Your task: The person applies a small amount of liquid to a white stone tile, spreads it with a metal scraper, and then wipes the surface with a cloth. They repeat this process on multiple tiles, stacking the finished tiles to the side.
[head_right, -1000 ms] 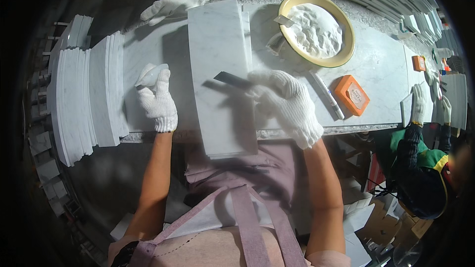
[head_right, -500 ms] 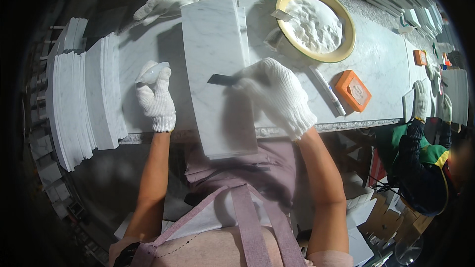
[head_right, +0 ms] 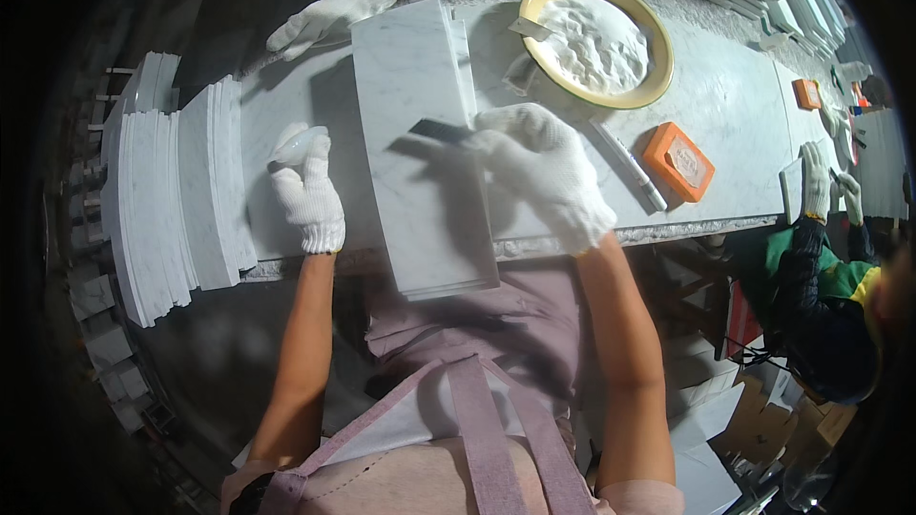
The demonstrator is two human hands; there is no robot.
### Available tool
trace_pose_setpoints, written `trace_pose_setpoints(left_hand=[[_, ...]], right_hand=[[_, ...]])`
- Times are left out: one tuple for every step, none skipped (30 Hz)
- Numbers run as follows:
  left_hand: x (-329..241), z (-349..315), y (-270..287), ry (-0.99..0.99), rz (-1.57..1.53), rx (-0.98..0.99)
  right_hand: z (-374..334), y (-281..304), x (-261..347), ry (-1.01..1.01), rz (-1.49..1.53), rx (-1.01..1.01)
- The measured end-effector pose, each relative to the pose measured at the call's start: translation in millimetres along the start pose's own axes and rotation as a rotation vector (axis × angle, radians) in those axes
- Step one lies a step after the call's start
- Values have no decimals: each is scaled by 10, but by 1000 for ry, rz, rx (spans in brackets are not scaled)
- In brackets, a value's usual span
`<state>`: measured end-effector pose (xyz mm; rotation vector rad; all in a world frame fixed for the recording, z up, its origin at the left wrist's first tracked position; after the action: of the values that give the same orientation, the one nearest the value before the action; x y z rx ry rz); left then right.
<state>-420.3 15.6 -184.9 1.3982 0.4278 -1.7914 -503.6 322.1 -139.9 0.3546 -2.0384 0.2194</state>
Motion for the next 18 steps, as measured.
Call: trace_pose_setpoints(left_hand=[[-43, -5, 3, -24, -52, 10], [-86, -9, 9, -34, -94, 12], [-135, -23, 3, -28, -159, 39], [-190, -52, 15, -6, -211, 56], [-241, -79, 29, 35, -255, 68], [-327, -108, 33, 30, -280, 101], [-405, -128, 37, 40, -253, 144], [-481, -143, 40, 50, -225, 187], [-563, -159, 40, 40, -202, 228], [-599, -188, 28, 89, -236, 246], [-638, -205, 12, 114, -208, 289], [-668, -231, -5, 133, -181, 335], [-686, -250, -35, 140, -162, 382], [-715, -272, -57, 104, -109, 430], [-728, -283, -73, 61, -53, 450], [-735, -293, -88, 11, -2, 465], [-736, -308, -101, -38, 49, 480], [-770, -308, -119, -192, 226, 496]], right_hand=[[-46, 67, -34, 41, 154, 6], [-76, 154, -98, 48, 217, -10], [-139, 243, -147, 92, 281, 3], [-164, 303, -247, 78, 427, 15], [-181, 334, -327, 105, 570, 55], [-199, 361, -434, 58, 596, 95], [-215, 375, -536, 11, 621, 136], [-216, 383, -635, -38, 637, 154], [-200, 392, -700, -27, 624, 148], [-183, 400, -761, -19, 601, 120], [-158, 415, -803, -9, 577, 92], [-147, 411, -821, -9, 611, 129], [-119, 419, -857, -20, 611, 91], [-99, 421, -876, -16, 628, 68], [-85, 427, -888, -12, 645, 47], [-81, 421, -892, -10, 675, 54], [-78, 416, -896, -8, 704, 61], [-79, 413, -898, -7, 733, 68]])
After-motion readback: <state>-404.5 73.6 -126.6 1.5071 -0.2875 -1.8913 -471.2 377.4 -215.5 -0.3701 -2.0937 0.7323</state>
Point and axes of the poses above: each hand's wrist, its own z-axis towards the middle knuckle, its own y-axis out of the back of the hand, x = y × z, the point moved 6 cm from there along z, towards the middle knuckle, and after that the axes turned 3 degrees about -y, right-handed, at the moved point
